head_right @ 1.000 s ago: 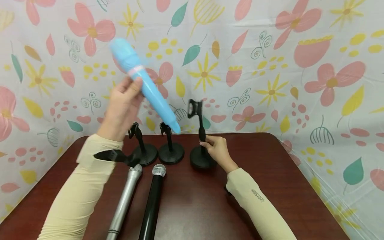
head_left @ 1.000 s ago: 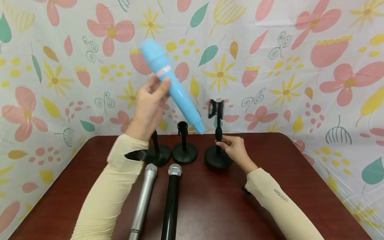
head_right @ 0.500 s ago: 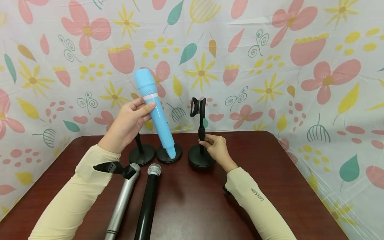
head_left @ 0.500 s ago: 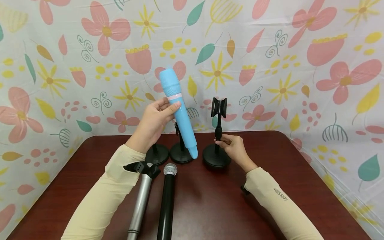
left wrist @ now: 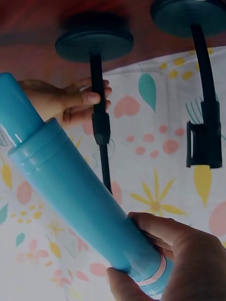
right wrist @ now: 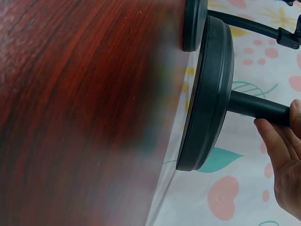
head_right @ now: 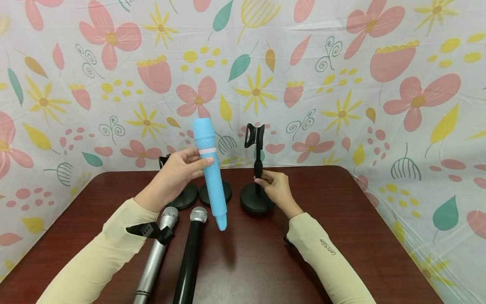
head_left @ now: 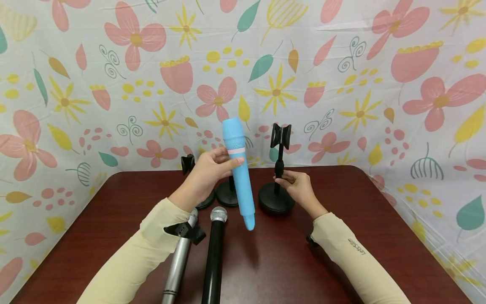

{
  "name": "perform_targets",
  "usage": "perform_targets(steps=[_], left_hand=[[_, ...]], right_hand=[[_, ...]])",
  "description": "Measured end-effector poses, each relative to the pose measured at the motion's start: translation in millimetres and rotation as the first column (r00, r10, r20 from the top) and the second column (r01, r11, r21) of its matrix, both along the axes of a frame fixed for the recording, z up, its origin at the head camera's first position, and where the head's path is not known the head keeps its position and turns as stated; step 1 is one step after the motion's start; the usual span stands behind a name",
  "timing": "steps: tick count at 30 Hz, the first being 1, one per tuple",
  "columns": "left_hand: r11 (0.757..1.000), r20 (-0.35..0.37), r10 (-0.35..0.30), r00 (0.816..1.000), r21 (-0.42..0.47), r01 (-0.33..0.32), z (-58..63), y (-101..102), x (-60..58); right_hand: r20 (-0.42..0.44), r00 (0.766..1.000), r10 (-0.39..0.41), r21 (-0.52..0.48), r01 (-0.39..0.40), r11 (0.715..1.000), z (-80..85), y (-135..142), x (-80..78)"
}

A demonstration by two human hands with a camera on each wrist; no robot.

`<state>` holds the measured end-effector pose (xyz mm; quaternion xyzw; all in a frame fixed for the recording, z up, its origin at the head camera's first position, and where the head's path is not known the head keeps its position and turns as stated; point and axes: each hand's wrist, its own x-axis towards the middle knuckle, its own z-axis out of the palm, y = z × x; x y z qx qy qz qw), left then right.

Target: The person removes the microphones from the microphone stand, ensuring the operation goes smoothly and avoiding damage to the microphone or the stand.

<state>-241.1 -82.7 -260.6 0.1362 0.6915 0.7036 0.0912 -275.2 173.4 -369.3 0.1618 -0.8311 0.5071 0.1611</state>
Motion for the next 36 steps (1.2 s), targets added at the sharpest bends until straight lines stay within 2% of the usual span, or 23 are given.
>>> perform_targets(steps=[12,18,26,36], left_hand=[[0.984,-0.046,-0.05,0.998,-0.171,0.041,-24.8,8.8,13.1],[0.974,0.01,-0.033,0.999,-0.223,0.034,-34.6,13.4,20.0],[0.955,0.03,-0.043,0.999,-0.291,0.05,-53.5,14.2,25.1],[0.932,0.109,-0.021,0.994,-0.357,0.059,-85.4,14.1,22.4]], right_hand=[[-0.054,0.999,0.002,0.018,-0.001,1.0,-3.7,2.7,-0.9],[-0.056,0.998,-0.003,0.031,0.005,1.0,-6.8,3.1,-1.8],[-0.072,0.997,-0.009,0.002,0.009,1.0,-33.8,13.9,-26.5],[-0.06,0.998,-0.004,-0.021,0.002,1.0,-34.0,10.0,-28.2]])
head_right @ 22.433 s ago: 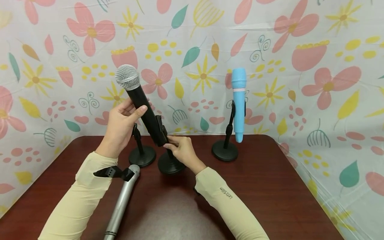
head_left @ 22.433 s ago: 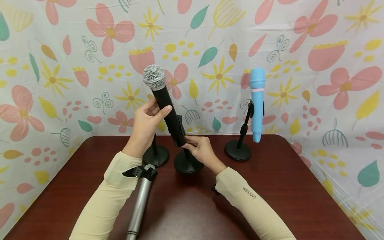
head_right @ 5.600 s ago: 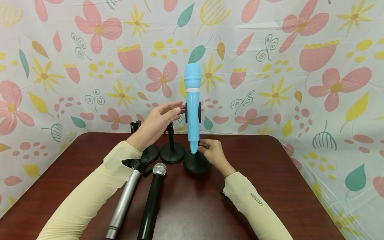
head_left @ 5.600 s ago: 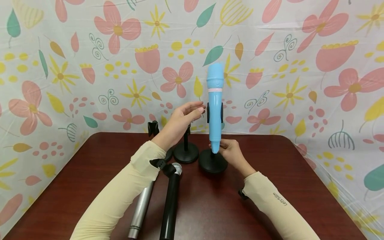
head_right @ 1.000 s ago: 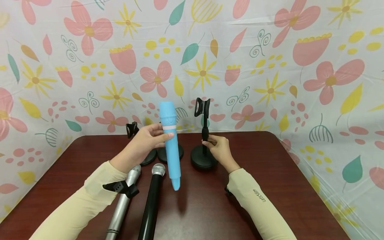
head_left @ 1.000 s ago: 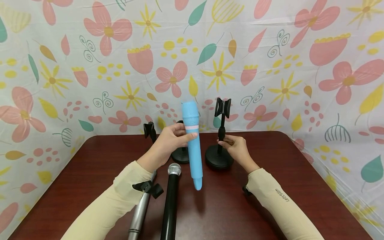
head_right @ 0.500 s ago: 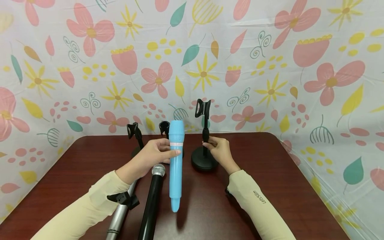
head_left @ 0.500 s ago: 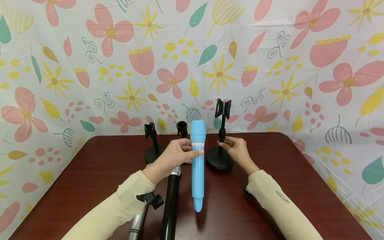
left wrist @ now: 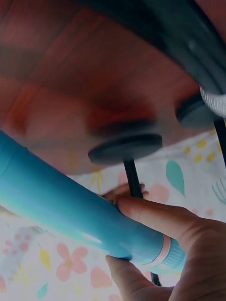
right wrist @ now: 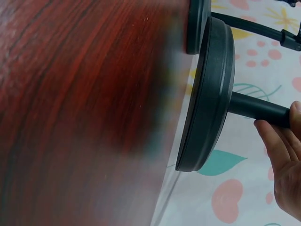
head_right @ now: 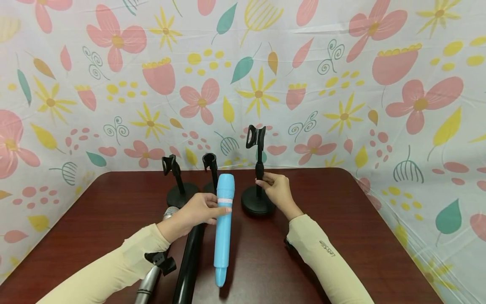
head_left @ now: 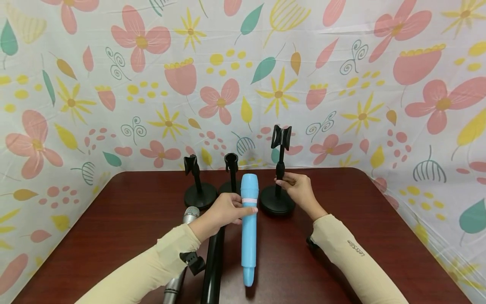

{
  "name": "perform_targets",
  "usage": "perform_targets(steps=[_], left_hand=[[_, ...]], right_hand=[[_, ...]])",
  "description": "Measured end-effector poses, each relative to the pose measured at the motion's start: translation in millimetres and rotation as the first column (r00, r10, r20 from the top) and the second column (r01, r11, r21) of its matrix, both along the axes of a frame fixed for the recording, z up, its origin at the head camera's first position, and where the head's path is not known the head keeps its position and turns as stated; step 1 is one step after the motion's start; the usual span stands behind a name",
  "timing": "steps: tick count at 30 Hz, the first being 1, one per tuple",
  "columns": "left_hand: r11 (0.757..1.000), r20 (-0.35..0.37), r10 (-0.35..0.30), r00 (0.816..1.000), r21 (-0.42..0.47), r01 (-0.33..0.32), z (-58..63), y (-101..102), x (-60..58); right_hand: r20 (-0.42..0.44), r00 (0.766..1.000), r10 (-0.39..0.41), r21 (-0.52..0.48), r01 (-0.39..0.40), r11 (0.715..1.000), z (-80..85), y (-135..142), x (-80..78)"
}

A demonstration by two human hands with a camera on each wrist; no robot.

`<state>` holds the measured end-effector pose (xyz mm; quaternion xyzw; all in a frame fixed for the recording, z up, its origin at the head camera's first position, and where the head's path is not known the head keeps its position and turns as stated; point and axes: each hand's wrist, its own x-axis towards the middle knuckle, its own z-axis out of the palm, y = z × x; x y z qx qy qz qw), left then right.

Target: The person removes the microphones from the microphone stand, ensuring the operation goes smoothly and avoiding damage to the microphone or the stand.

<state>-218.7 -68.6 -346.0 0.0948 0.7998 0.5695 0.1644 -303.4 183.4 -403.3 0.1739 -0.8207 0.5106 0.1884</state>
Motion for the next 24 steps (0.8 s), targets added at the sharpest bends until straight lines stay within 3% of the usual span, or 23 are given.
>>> perform_targets(steps=[6,16,24], left_hand=[[0.998,0.012,0.028,1.0,-0.062,-0.027,-18.7,1.1,1.4],[0.995,-0.008,0.026,1.0,-0.101,-0.026,-34.6,3.9,7.3],[0.99,-0.01,-0.012,1.0,-0.143,0.01,-39.9,9.6,10.3]], right_hand=[[-0.013,1.0,0.006,0.003,-0.006,1.0,-3.8,-1.4,-2.5],[0.004,1.0,0.004,-0.013,-0.004,1.0,-4.7,-3.9,0.5],[-0.017,1.0,0.021,-0.008,-0.021,1.0,14.1,-13.0,19.6]])
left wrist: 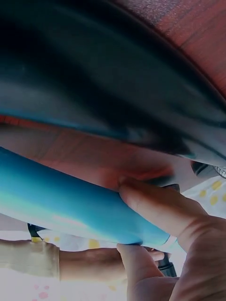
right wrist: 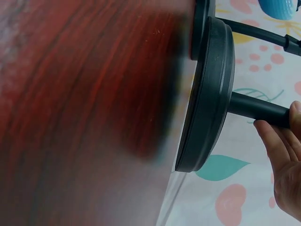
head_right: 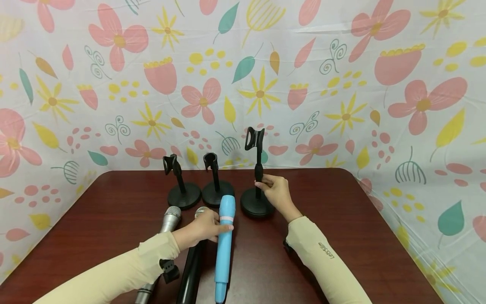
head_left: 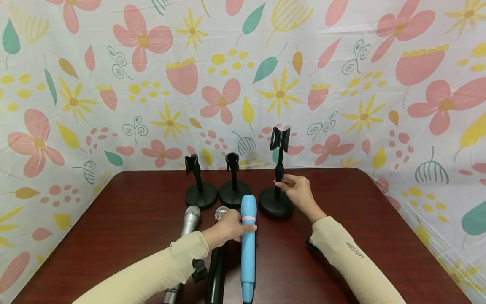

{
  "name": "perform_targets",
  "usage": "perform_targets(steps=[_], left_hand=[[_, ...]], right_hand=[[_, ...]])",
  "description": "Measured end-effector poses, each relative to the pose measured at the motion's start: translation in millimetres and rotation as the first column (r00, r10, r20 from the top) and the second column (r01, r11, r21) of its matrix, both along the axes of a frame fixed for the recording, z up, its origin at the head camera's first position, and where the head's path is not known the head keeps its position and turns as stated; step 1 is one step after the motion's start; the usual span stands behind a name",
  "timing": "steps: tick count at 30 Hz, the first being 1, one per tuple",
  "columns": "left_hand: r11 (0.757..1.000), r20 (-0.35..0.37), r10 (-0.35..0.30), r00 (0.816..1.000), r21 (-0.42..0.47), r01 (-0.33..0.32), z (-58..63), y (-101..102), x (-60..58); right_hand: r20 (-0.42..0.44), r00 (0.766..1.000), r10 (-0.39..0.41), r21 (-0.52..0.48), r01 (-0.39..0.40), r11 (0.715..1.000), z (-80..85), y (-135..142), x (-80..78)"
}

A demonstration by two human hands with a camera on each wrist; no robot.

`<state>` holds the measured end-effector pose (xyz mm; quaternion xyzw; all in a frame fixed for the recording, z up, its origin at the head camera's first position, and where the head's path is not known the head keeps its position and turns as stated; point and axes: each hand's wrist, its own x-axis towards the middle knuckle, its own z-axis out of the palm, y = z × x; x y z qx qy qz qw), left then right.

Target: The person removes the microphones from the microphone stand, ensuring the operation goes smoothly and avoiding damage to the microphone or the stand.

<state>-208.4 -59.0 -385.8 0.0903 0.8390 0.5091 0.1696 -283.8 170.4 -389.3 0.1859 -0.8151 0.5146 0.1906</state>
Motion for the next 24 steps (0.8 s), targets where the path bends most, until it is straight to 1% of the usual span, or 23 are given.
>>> perform_targets(steps=[2,4,9,12,16,20,24], left_hand=[[1.0,0.003,-0.007,1.0,-0.014,0.007,-1.3,1.0,0.0],[0.999,0.006,-0.015,1.0,-0.031,0.015,-2.9,1.8,-0.2],[0.998,0.005,-0.031,1.0,-0.062,0.031,-8.2,2.6,-1.5],[0.998,0.002,-0.027,1.0,-0.063,0.027,-10.4,3.0,-2.7],[0.998,0.017,-0.008,1.0,-0.065,0.009,-12.2,3.7,-3.4],[0.997,0.033,0.001,0.999,-0.081,0.002,-13.2,4.5,-3.0],[0.996,0.037,-0.006,0.999,-0.087,0.009,-13.6,5.3,-3.4]], right_hand=[[0.002,1.0,-0.002,0.017,0.002,1.0,5.4,-3.1,5.6],[0.011,1.0,-0.003,0.019,0.003,1.0,6.5,-4.3,7.3],[0.01,1.0,-0.006,0.02,0.006,1.0,3.9,-4.5,5.5],[0.007,1.0,-0.006,0.006,0.006,1.0,-6.6,-0.5,-3.8],[0.012,1.0,-0.011,-0.009,0.011,1.0,-21.2,5.1,-17.5],[0.013,1.0,-0.009,-0.007,0.01,1.0,-24.7,6.8,-21.8],[0.001,1.0,-0.005,-0.005,0.005,1.0,-24.1,6.9,-23.7]])
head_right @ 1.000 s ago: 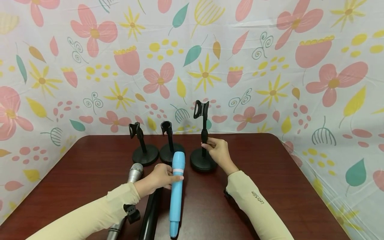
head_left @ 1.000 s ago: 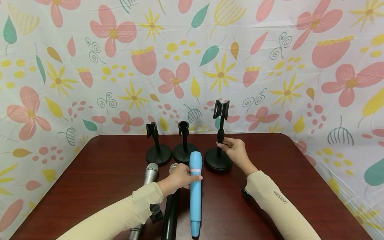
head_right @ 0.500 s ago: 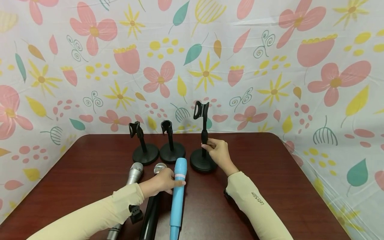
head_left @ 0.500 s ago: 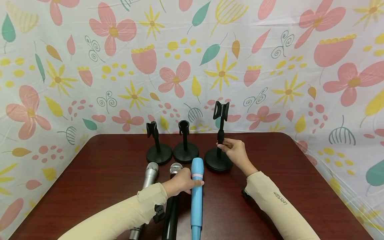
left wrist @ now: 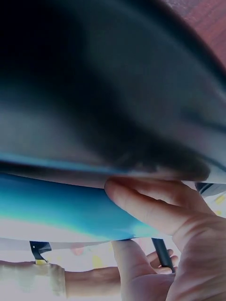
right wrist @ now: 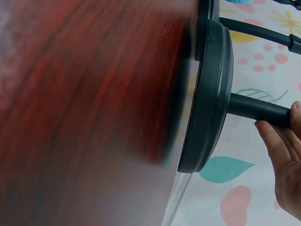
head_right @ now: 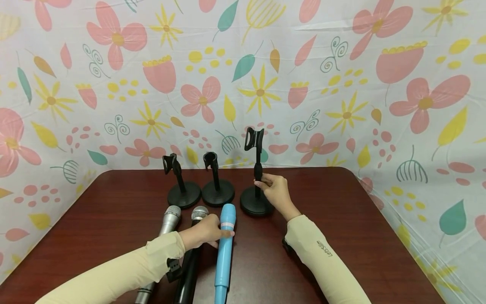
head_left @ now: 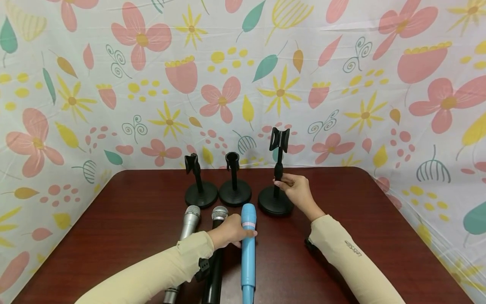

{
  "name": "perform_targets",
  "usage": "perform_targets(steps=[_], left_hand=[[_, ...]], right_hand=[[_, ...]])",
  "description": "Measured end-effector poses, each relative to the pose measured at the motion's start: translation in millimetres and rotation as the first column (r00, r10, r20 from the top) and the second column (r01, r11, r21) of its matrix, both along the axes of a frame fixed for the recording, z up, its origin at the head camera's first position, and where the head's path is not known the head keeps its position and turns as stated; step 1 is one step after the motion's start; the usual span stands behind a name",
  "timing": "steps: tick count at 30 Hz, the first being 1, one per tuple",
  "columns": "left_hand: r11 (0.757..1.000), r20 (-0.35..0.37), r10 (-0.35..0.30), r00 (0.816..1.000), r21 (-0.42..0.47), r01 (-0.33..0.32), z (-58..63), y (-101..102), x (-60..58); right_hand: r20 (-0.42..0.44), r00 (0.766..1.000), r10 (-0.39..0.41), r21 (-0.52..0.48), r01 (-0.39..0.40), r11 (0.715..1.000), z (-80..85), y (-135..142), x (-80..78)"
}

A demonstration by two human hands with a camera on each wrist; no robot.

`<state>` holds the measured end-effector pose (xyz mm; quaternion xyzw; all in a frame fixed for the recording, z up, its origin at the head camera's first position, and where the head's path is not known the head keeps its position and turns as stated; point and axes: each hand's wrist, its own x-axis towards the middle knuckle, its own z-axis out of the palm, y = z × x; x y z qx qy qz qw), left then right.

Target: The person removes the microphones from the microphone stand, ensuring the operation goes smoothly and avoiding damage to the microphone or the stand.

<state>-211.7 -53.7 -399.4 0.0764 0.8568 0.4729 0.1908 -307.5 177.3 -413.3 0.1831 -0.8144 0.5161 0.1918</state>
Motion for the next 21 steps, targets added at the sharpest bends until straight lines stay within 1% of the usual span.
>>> perform_targets(steps=[7,11,15,21], left_hand=[[1.0,-0.001,-0.009,1.0,-0.012,0.009,0.4,0.3,-1.0],[0.999,-0.008,-0.02,1.0,-0.026,0.02,0.9,0.5,-0.8],[0.998,-0.022,-0.043,0.999,-0.044,0.042,0.9,0.4,-0.9],[0.992,-0.05,-0.087,0.995,-0.09,0.082,-1.3,0.5,-0.8]], right_hand=[[-0.012,1.0,0.004,0.003,-0.004,1.0,2.2,-1.7,-6.1],[-0.015,1.0,-0.001,0.024,0.001,1.0,2.0,-2.5,-9.9],[-0.008,1.0,-0.008,0.039,0.009,0.999,1.9,-3.6,-13.6],[0.027,1.0,0.008,0.018,-0.008,1.0,1.9,-6.3,-22.1]])
